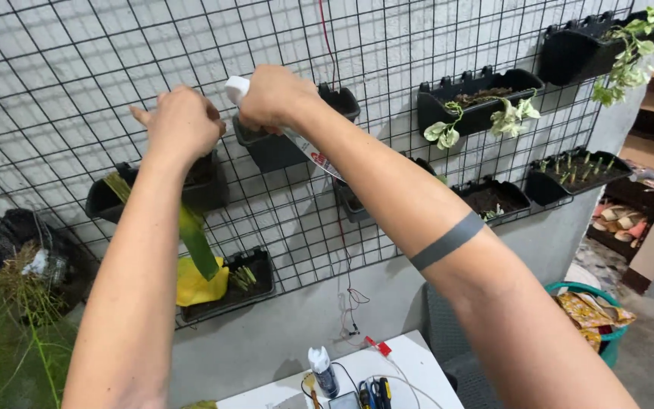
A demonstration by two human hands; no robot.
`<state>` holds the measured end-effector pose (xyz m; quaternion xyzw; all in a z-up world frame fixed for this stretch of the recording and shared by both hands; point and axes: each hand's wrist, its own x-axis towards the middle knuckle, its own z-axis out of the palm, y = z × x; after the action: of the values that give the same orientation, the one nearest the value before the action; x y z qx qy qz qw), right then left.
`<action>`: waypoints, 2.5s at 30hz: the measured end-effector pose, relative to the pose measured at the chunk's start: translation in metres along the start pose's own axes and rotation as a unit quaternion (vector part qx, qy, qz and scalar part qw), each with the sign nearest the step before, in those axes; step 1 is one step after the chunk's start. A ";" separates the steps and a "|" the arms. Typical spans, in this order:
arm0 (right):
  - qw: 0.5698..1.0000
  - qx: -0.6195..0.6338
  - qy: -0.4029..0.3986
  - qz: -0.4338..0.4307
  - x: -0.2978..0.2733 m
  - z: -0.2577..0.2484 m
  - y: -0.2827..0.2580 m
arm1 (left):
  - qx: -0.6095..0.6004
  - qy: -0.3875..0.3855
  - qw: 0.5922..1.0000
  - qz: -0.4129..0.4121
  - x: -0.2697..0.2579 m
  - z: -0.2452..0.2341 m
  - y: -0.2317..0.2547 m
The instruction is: The person uses a spray bottle to mist several small potted plants mounted on a wall grid. They move from one planter to the next, spraying the foliage and soil while occasionally touching the leaves with the other hand.
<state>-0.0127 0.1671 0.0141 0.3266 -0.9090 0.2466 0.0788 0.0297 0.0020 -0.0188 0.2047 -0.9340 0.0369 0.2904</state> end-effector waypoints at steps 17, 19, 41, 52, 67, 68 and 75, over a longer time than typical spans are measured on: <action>0.999 0.027 -0.026 -0.005 0.012 -0.002 0.003 | 0.020 -0.017 1.000 -0.011 -0.002 -0.007 0.008; 1.000 0.019 -0.022 -0.010 0.011 -0.006 0.002 | 0.021 -0.013 1.000 -0.011 -0.006 -0.010 0.012; 0.993 0.114 -0.019 -0.011 0.037 -0.051 0.091 | -0.025 -0.003 1.000 0.003 0.029 0.006 0.063; 0.982 0.150 -0.084 -0.079 0.031 -0.067 0.154 | 0.032 0.008 0.991 -0.129 0.017 0.005 0.104; 0.957 0.248 -0.103 -0.112 0.042 -0.050 0.146 | 0.077 -0.010 0.985 -0.151 0.005 -0.002 0.103; 0.958 0.241 -0.104 -0.118 0.043 -0.048 0.146 | 0.077 -0.021 0.985 -0.151 0.004 -0.002 0.105; 0.975 0.181 -0.084 -0.099 0.044 -0.055 0.149 | 0.077 -0.035 0.988 -0.126 0.011 -0.003 0.111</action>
<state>-0.1425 0.2692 0.0155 0.4434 -0.8160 0.3691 -0.0344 -0.0218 0.1002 -0.0043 0.3440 -0.9047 0.0647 0.2428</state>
